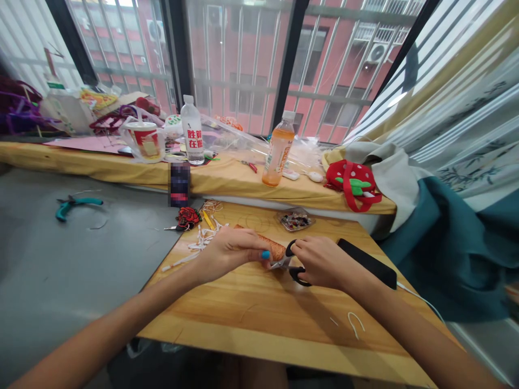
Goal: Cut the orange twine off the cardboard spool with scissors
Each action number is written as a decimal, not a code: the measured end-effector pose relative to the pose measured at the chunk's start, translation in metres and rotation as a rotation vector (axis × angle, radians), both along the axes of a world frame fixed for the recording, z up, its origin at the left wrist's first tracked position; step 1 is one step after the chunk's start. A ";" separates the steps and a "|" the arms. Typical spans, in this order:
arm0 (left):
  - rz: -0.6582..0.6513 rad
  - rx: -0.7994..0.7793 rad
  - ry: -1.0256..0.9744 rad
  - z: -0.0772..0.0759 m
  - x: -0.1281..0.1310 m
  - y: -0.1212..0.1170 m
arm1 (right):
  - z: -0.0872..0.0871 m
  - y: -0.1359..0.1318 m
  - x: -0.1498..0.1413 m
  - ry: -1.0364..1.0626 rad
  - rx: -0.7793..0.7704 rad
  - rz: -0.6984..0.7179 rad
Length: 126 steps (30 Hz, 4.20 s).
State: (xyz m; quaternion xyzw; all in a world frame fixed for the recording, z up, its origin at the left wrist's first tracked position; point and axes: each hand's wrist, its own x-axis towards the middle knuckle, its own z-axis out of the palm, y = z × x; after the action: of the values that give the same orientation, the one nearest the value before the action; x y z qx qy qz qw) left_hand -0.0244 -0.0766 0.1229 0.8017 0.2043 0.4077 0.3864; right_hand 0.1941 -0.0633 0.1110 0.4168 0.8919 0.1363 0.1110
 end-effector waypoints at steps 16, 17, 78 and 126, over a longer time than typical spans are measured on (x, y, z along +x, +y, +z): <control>-0.016 -0.020 -0.002 0.006 -0.003 -0.002 | -0.012 0.010 -0.020 -0.087 0.014 0.054; -0.011 -0.029 -0.015 0.006 -0.004 -0.002 | -0.013 0.010 -0.019 -0.092 0.009 0.069; 0.155 0.632 0.519 -0.098 0.044 0.027 | -0.057 0.039 0.037 0.914 -0.848 -0.153; 0.275 0.228 0.577 -0.117 -0.025 0.022 | -0.093 -0.011 -0.023 2.327 -0.513 -0.730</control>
State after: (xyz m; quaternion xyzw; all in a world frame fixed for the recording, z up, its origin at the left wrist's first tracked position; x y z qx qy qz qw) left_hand -0.0498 -0.0548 0.0061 0.8870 0.3645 0.2326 0.1619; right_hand 0.1714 -0.0747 0.0184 0.4796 0.2937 -0.5300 -0.6347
